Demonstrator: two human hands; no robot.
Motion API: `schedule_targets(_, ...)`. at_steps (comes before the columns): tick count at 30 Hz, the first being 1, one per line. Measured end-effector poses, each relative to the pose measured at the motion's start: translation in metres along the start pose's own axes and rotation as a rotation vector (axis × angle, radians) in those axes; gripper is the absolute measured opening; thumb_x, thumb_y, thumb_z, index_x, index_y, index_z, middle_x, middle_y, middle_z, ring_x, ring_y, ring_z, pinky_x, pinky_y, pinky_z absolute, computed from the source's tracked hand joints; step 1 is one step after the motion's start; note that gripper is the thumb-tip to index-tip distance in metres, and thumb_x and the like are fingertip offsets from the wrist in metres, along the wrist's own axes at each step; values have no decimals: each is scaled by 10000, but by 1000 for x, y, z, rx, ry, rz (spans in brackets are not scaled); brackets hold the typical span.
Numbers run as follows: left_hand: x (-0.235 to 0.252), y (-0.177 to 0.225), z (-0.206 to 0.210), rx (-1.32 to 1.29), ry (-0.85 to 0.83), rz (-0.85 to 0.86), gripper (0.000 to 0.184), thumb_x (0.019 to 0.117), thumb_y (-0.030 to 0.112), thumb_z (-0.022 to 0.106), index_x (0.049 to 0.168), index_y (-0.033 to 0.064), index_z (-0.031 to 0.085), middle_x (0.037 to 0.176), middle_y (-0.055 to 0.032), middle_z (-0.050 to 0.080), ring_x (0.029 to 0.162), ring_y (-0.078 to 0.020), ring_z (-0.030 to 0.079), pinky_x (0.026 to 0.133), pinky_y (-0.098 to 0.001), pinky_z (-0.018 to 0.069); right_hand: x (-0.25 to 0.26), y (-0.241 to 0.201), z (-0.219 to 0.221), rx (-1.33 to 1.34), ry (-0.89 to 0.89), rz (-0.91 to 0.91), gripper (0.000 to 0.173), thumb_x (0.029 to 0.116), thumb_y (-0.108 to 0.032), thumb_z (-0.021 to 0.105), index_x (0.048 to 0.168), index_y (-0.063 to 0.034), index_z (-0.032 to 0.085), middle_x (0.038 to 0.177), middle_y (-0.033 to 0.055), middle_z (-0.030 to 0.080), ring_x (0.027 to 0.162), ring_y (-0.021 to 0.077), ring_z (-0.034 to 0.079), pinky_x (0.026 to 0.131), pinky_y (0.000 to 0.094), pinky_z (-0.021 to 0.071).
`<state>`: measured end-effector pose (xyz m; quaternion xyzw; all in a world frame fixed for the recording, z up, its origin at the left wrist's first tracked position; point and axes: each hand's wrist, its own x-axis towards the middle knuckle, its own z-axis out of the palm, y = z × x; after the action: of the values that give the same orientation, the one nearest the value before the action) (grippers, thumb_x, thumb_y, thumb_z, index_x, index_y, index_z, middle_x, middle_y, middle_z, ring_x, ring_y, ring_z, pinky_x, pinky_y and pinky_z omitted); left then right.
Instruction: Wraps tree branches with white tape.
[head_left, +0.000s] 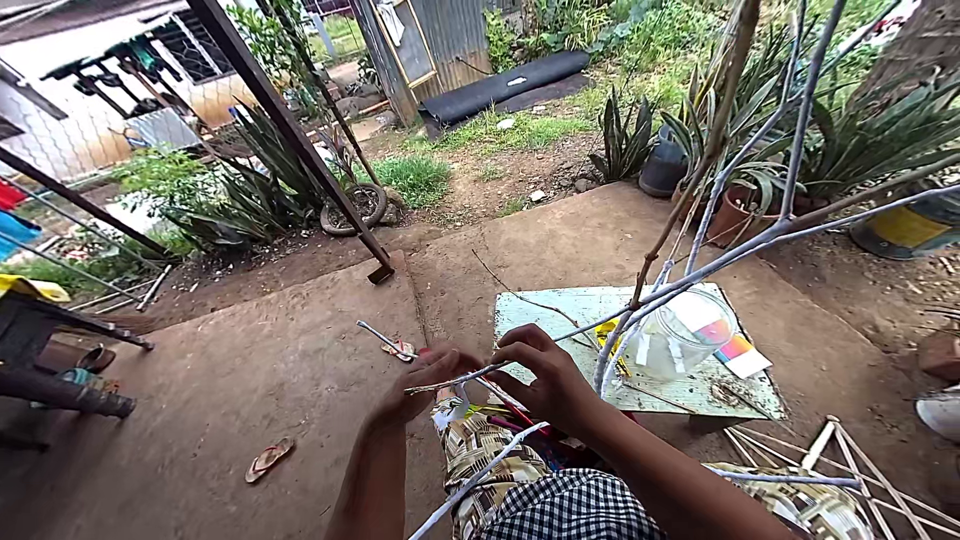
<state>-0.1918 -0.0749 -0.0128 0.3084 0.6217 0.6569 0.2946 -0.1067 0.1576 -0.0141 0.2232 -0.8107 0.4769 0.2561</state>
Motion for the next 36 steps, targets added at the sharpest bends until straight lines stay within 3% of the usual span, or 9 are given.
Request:
schedule_targets(3,11,1,-13,-105,-391,-198,540,1011,634,443,997,190,751,909,58,725,850,-45,675,794,-241,550,0,0,-3,12,-32,-13,191,977,-240,694,1042,-69,745,1067,89,703,1011,166,666,904,357,550)
schedule_targets(7,15,16,-34,-38,-474,-321,248,997,427,624,902,230,741,761,92,716,594,21,628,529,-150,505,-1,-2,-5,14,-61,-30,157,993,-229,668,1027,-102,754,1022,55,713,1012,154,660,914,371,526)
schedule_targets(11,13,41,-42,66,-360,-338,118,967,299,688,889,242,756,705,145,681,505,90,510,464,-94,409,-2,-1,-4,15,-83,-45,159,995,-228,665,1026,-101,756,1014,55,715,1002,155,660,909,376,516)
schedule_targets(14,13,66,-38,281,-238,-349,158,950,147,649,847,204,754,669,152,655,514,90,493,481,-97,387,-2,-2,-5,17,-106,-40,166,995,-234,664,1026,-101,758,1008,54,715,996,159,660,911,390,509)
schedule_targets(19,-4,109,-27,644,-34,-179,79,917,69,711,926,102,782,820,79,730,731,30,651,683,-143,535,-1,-1,-7,21,-132,-42,171,1002,-234,657,1024,-104,766,996,47,718,991,153,662,910,389,512)
schedule_targets(22,-22,119,-14,857,23,17,99,904,212,745,939,130,787,779,109,665,652,64,575,587,-102,472,1,-1,-7,22,-126,-40,185,1016,-224,632,1035,-102,769,1006,50,719,996,152,663,914,383,516)
schedule_targets(25,-41,118,5,1056,53,196,227,946,325,694,954,116,782,777,84,636,668,83,534,600,-83,436,1,-1,-6,6,-102,-41,183,1016,-226,631,1036,-106,768,1012,51,721,997,160,667,916,389,515)
schedule_targets(30,-64,102,54,1314,193,325,225,977,246,609,941,102,777,776,-37,684,669,-82,631,608,-214,519,2,-3,2,-61,-15,-41,181,1017,-226,621,1019,-114,763,1010,43,726,993,166,672,906,390,522)
schedule_targets(36,-67,71,72,1363,244,442,211,974,177,604,923,70,779,681,-46,614,591,-114,577,537,-211,466,3,-4,8,-120,33,-46,181,1020,-230,614,1020,-116,754,1014,41,726,997,177,673,898,389,528)
